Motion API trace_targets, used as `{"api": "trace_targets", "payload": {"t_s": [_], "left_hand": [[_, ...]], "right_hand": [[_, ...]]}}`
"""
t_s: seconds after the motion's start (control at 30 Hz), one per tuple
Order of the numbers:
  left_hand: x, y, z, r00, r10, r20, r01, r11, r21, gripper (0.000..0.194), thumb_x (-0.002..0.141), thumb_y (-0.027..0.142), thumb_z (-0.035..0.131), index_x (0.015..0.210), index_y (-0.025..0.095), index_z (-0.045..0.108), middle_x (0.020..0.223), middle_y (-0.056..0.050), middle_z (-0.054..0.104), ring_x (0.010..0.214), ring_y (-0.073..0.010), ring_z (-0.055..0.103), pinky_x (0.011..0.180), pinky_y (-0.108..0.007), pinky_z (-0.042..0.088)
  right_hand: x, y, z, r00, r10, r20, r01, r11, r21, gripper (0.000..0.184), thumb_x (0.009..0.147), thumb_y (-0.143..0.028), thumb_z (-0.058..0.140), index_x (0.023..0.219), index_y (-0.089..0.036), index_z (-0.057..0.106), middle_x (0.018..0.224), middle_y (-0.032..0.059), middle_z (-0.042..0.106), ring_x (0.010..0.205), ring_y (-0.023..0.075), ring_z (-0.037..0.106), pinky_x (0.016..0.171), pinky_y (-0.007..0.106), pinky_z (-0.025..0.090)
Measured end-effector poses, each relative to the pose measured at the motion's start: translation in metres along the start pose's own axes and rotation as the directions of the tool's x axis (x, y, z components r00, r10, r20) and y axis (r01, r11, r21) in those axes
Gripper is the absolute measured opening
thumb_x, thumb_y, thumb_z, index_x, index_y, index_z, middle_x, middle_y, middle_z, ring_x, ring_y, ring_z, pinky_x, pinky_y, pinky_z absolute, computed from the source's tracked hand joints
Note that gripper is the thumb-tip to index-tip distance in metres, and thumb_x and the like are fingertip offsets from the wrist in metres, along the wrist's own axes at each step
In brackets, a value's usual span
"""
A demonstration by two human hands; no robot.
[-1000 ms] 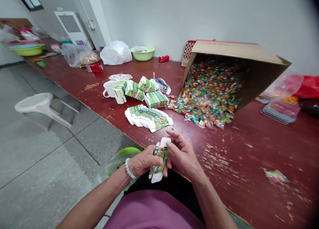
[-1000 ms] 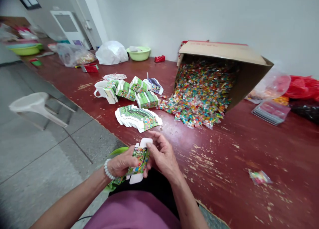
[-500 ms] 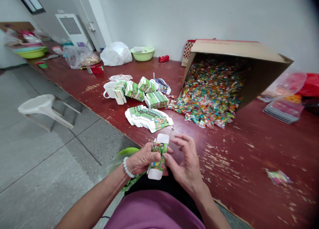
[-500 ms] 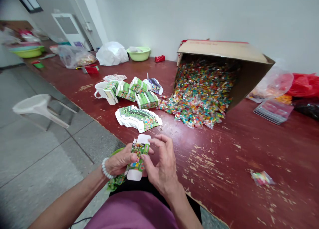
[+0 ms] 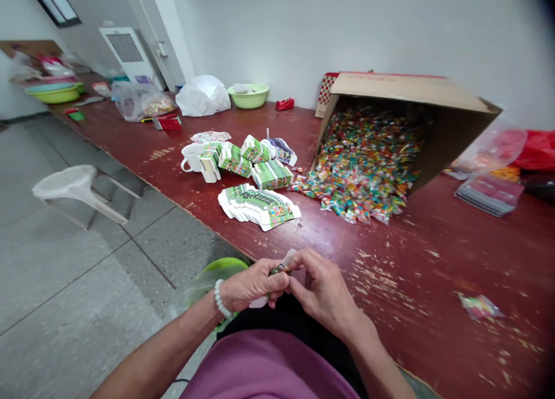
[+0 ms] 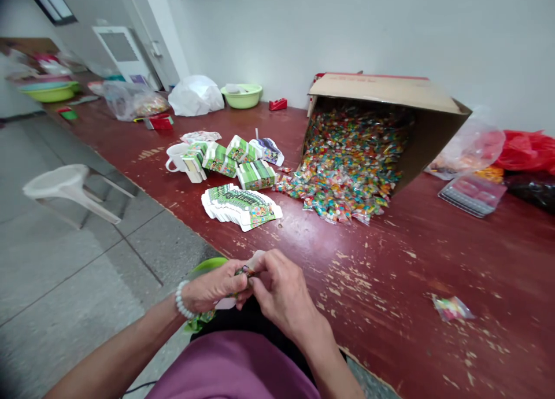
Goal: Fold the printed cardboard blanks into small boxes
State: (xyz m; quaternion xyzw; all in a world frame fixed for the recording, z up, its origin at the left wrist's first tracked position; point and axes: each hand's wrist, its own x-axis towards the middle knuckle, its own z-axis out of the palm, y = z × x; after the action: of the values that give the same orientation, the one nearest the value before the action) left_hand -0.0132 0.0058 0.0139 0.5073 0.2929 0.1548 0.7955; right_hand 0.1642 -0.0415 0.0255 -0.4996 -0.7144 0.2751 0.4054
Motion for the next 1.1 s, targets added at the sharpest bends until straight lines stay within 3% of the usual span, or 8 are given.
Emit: {"api": "trace_targets", "payload": {"t_s": [0.2, 0.37, 0.53, 0.6, 0.7, 0.83, 0.97, 1.1], "left_hand": [[-0.002, 0.005, -0.002, 0.999, -0.038, 0.039, 0.03, 0.985, 0.169, 0.053, 0.072, 0.057, 0.074, 0.1, 0.015, 0.061, 0.073, 0.004, 0.051, 0.052, -0.0055, 0.044, 0.049, -0.019, 0.042], [-0.002, 0.002, 0.002, 0.995, -0.093, 0.044, 0.081, 0.973, 0.216, 0.043, 0.068, 0.047, 0.078, 0.094, 0.016, 0.062, 0.069, 0.005, 0.054, 0.049, -0.0067, 0.048, 0.047, -0.02, 0.044], [-0.001, 0.007, 0.004, 0.981, 0.016, -0.191, 0.036, 0.964, 0.263, 0.038, 0.072, 0.047, 0.075, 0.085, 0.014, 0.062, 0.064, 0.003, 0.056, 0.047, -0.0084, 0.05, 0.044, -0.02, 0.041], [0.001, 0.009, 0.007, 0.967, 0.022, -0.253, 0.04, 0.97, 0.238, 0.04, 0.074, 0.052, 0.073, 0.082, 0.014, 0.061, 0.061, 0.003, 0.056, 0.046, -0.0098, 0.052, 0.044, -0.021, 0.04], [0.004, 0.008, 0.011, 0.962, 0.073, -0.262, -0.023, 0.981, 0.191, 0.045, 0.077, 0.057, 0.069, 0.081, 0.013, 0.061, 0.069, -0.002, 0.061, 0.058, -0.0122, 0.057, 0.054, -0.022, 0.045], [0.003, 0.003, 0.01, 0.971, 0.143, -0.19, -0.094, 0.964, 0.248, 0.039, 0.085, 0.05, 0.064, 0.099, 0.014, 0.065, 0.089, -0.005, 0.066, 0.079, -0.0147, 0.06, 0.073, -0.024, 0.047], [0.002, -0.006, 0.008, 0.954, 0.159, -0.254, -0.047, 0.916, 0.399, 0.037, 0.092, 0.047, 0.054, 0.087, 0.013, 0.067, 0.081, -0.003, 0.066, 0.075, -0.0155, 0.058, 0.07, -0.024, 0.046], [0.007, -0.011, 0.016, 0.913, 0.28, -0.297, -0.136, 0.895, 0.426, 0.029, 0.091, 0.041, 0.056, 0.098, 0.015, 0.069, 0.094, -0.005, 0.068, 0.092, -0.02, 0.06, 0.086, -0.028, 0.047]], "right_hand": [[-0.007, 0.0, -0.001, 0.984, 0.068, 0.166, -0.097, 0.98, 0.175, 0.017, 0.08, -0.012, 0.059, 0.091, -0.024, 0.054, 0.072, -0.0037, 0.064, 0.058, 0.0125, 0.055, 0.054, 0.022, 0.04], [-0.013, 0.003, 0.006, 0.988, 0.083, 0.13, -0.115, 0.956, 0.269, 0.016, 0.08, -0.023, 0.069, 0.093, -0.026, 0.059, 0.063, -0.0046, 0.062, 0.054, 0.0134, 0.051, 0.051, 0.022, 0.042], [-0.007, 0.014, 0.017, 0.967, 0.203, -0.154, -0.164, 0.959, 0.232, 0.041, 0.071, -0.027, 0.077, 0.11, -0.023, 0.064, 0.096, 0.0047, 0.065, 0.064, 0.0137, 0.055, 0.06, 0.027, 0.05], [-0.005, 0.019, 0.023, 0.944, 0.31, -0.115, -0.245, 0.889, 0.387, 0.047, 0.07, -0.032, 0.079, 0.114, -0.022, 0.065, 0.102, 0.0068, 0.065, 0.067, 0.0143, 0.057, 0.062, 0.029, 0.052], [-0.004, 0.026, 0.031, 0.909, 0.403, 0.106, -0.361, 0.634, 0.684, 0.031, 0.079, -0.04, 0.073, 0.103, -0.02, 0.068, 0.076, 0.0004, 0.063, 0.056, 0.0122, 0.055, 0.054, 0.026, 0.05], [-0.007, 0.03, 0.031, 0.864, 0.49, 0.116, -0.35, 0.42, 0.837, 0.031, 0.079, -0.044, 0.075, 0.096, -0.019, 0.067, 0.064, -0.0032, 0.058, 0.051, 0.0101, 0.052, 0.052, 0.025, 0.049], [-0.007, 0.026, 0.028, 0.869, 0.483, 0.105, -0.376, 0.509, 0.775, 0.033, 0.085, -0.047, 0.067, 0.105, -0.02, 0.068, 0.08, 0.002, 0.068, 0.058, 0.0131, 0.058, 0.052, 0.025, 0.051], [-0.004, 0.016, 0.03, 0.915, 0.402, 0.023, -0.307, 0.66, 0.686, 0.038, 0.085, -0.04, 0.069, 0.119, -0.023, 0.062, 0.104, 0.0043, 0.071, 0.084, 0.0178, 0.066, 0.073, 0.029, 0.054]]}}
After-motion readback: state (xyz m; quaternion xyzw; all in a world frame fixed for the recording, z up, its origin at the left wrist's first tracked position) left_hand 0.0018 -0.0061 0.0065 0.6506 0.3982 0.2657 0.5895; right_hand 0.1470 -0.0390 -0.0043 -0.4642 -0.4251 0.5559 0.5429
